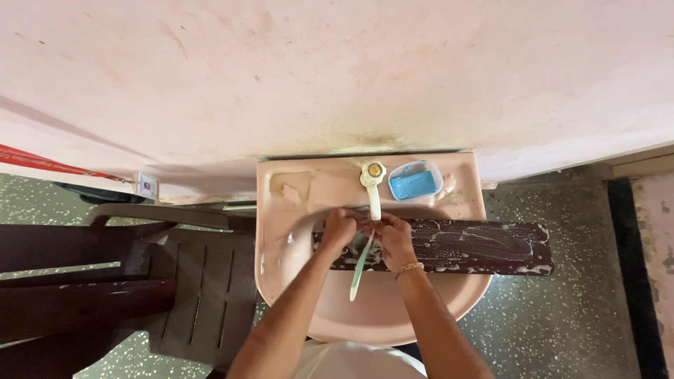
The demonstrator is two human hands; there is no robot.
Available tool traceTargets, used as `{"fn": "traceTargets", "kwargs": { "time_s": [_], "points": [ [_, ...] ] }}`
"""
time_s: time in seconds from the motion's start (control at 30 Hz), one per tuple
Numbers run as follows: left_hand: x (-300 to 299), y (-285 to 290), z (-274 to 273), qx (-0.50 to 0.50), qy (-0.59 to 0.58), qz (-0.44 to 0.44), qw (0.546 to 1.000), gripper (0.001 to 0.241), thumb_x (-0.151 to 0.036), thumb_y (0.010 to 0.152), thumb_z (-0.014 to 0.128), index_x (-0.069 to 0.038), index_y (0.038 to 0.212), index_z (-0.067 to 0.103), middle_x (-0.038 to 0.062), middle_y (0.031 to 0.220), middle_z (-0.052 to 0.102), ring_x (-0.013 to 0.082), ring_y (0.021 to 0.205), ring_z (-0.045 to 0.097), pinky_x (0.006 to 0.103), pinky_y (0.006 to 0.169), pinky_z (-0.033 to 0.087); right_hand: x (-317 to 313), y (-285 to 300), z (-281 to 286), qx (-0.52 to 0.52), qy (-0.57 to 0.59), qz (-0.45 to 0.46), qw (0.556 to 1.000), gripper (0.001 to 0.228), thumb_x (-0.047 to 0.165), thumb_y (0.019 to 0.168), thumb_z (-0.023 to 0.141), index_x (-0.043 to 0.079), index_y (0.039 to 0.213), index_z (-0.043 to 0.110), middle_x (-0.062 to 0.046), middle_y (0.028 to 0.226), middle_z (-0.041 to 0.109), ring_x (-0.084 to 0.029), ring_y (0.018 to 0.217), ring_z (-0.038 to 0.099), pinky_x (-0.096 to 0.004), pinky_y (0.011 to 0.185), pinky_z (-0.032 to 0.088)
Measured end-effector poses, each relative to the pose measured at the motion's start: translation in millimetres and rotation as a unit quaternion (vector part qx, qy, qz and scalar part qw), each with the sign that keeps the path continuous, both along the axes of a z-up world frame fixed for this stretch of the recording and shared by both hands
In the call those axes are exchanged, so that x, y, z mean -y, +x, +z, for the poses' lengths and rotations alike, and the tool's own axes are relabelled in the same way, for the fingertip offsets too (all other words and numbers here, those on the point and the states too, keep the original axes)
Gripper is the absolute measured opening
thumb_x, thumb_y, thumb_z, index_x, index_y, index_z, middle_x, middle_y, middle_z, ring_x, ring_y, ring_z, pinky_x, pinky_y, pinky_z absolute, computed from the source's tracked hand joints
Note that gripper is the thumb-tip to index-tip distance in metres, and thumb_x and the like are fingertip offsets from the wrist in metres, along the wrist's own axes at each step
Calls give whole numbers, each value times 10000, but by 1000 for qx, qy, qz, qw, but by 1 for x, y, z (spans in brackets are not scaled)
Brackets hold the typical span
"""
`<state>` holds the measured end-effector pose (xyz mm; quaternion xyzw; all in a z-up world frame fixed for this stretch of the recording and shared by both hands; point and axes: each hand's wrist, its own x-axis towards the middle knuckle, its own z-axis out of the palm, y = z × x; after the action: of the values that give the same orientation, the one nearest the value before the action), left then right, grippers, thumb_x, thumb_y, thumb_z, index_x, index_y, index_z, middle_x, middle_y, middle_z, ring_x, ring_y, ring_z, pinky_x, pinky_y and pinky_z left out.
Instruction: The person scrubs a dark brown plastic chair slat with a toothbrush and soap in a pink sink, then rinses it under running water. The person flips the slat to clean both sides and rinses it thoroughly before lifting it out of the sink.
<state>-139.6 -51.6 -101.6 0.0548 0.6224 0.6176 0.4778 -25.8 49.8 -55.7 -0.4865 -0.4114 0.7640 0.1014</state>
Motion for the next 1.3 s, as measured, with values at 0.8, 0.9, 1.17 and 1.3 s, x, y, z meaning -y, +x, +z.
{"fn": "traceTargets", "kwargs": {
  "time_s": [0.8, 0.9, 1.17, 1.3],
  "points": [
    [-93, 47, -8, 357, -116, 444, 814, 236, -22, 879, 428, 53, 765, 621, 236, 689, 655, 364, 584, 644, 409, 480, 498, -5, 33, 45, 25, 33, -29, 999, 346, -130, 888, 647, -68, 1228, 670, -111, 1021, 714, -144, 917, 690, -236, 826, 575],
    [-92, 35, 4, 223, -131, 540, 801, 224, 56, 826, 432, 89, 750, 639, 186, 683, 638, 339, 549, 611, 455, 422, 439, -4, 28, 38, 38, 39, -13, 998, 350, -120, 890, 657, -57, 1234, 682, -101, 1003, 696, -145, 861, 658, -251, 750, 544],
    [-72, 44, 36, -31, -337, 406, 849, 146, -87, 873, 609, -5, 821, 719, 169, 808, 723, 334, 713, 686, 468, 638, 529, -1, 9, 17, 113, 25, 41, 992, 352, -85, 924, 495, -38, 1209, 695, -140, 1025, 731, -187, 818, 638, -303, 693, 529],
    [-50, 51, 43, -340, -237, 298, 860, 103, -73, 812, 618, 20, 810, 663, 207, 872, 697, 392, 887, 639, 514, 818, 511, -2, -9, 9, 88, 25, 83, 992, 305, -74, 914, 497, -75, 1133, 708, -148, 993, 724, -208, 822, 651, -341, 695, 550]
  ]
}}
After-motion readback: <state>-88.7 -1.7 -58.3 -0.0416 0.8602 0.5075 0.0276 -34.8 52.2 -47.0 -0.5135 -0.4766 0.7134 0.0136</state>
